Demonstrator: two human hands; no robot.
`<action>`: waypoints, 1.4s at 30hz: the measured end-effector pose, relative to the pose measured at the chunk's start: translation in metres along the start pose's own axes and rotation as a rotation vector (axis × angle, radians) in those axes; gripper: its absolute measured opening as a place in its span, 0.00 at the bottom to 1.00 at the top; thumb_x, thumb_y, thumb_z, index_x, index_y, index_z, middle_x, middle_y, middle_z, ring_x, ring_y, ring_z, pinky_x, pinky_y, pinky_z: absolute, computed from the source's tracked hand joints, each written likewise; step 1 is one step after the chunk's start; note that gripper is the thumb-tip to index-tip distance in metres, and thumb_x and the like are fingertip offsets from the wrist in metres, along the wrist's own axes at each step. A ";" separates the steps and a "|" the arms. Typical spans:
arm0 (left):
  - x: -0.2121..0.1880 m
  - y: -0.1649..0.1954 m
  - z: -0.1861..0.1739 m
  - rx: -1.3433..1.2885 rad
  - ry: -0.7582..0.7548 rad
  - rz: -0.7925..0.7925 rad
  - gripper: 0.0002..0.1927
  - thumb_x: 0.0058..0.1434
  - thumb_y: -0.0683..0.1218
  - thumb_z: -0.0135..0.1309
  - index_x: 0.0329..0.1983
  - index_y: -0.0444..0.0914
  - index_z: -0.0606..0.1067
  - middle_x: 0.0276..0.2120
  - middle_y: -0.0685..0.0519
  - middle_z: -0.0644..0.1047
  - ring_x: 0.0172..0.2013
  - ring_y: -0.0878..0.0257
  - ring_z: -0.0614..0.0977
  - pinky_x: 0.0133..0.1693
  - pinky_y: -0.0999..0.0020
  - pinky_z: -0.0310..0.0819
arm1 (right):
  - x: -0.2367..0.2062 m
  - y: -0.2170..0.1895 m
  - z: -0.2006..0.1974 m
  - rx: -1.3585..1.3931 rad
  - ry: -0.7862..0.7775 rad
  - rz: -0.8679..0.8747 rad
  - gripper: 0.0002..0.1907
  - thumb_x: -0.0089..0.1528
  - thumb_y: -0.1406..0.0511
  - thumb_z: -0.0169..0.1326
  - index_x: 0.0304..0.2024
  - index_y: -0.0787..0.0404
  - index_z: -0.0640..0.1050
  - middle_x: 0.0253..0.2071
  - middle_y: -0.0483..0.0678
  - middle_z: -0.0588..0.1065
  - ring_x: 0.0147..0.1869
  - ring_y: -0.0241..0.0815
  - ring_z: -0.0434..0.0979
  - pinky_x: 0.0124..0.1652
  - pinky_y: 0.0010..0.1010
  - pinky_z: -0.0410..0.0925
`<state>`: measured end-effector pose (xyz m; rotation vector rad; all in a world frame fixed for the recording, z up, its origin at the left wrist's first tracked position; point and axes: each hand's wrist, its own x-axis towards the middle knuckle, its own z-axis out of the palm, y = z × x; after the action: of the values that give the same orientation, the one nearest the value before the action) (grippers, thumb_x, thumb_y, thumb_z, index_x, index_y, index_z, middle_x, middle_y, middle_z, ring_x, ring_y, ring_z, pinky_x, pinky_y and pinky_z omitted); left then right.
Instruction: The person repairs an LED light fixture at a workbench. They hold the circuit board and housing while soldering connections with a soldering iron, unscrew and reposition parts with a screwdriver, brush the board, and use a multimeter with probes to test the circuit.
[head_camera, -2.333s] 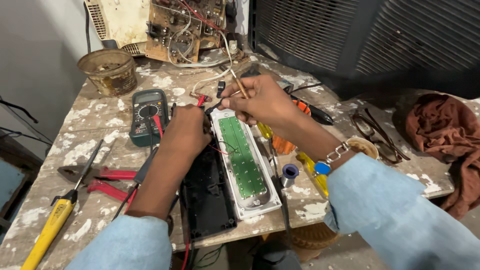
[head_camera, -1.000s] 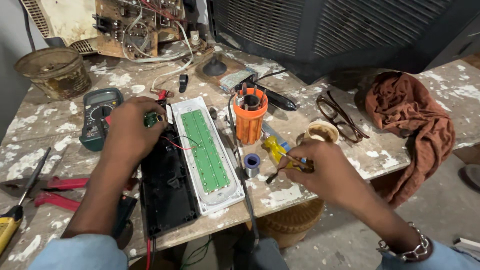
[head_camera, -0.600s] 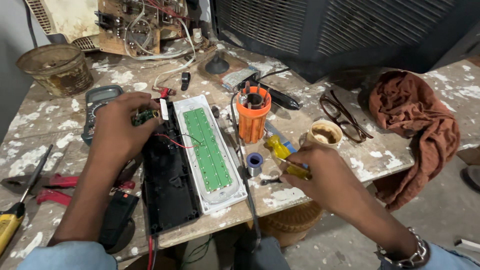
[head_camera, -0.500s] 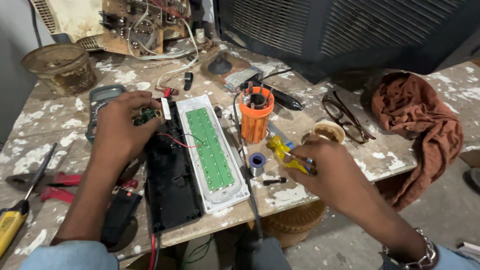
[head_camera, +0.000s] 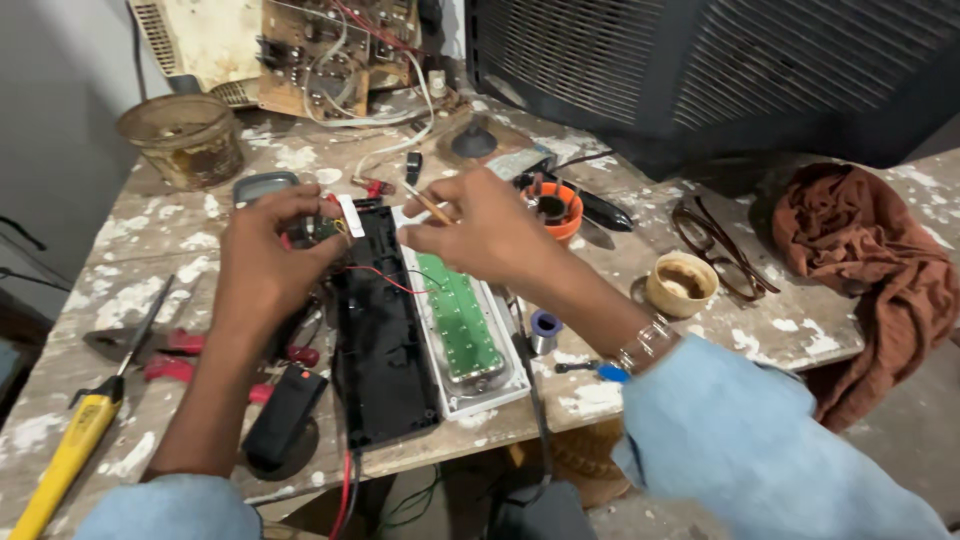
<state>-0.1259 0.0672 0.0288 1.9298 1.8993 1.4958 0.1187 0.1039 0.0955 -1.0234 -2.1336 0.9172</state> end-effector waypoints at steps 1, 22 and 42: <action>-0.001 0.000 0.000 -0.016 0.013 0.033 0.17 0.49 0.43 0.69 0.43 0.37 0.84 0.57 0.46 0.80 0.56 0.53 0.81 0.53 0.61 0.74 | 0.011 0.001 0.008 0.094 -0.037 0.087 0.16 0.56 0.60 0.64 0.44 0.61 0.82 0.24 0.48 0.77 0.21 0.32 0.71 0.22 0.27 0.64; -0.029 0.007 0.005 -0.823 0.007 -0.291 0.15 0.52 0.31 0.59 0.44 0.30 0.76 0.63 0.48 0.75 0.57 0.62 0.79 0.53 0.68 0.78 | 0.090 0.043 0.076 0.706 -0.494 0.371 0.06 0.65 0.66 0.51 0.41 0.58 0.78 0.26 0.43 0.75 0.22 0.31 0.72 0.15 0.22 0.57; -0.030 0.024 -0.007 -0.851 -0.057 -0.500 0.44 0.51 0.33 0.63 0.70 0.37 0.56 0.50 0.50 0.75 0.48 0.64 0.81 0.49 0.71 0.77 | 0.068 0.039 0.085 0.455 -0.169 0.227 0.20 0.54 0.65 0.67 0.46 0.66 0.80 0.22 0.43 0.75 0.19 0.30 0.69 0.17 0.23 0.59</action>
<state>-0.1057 0.0336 0.0307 1.0207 1.2399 1.6461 0.0358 0.1506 0.0299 -0.9869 -1.8299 1.5619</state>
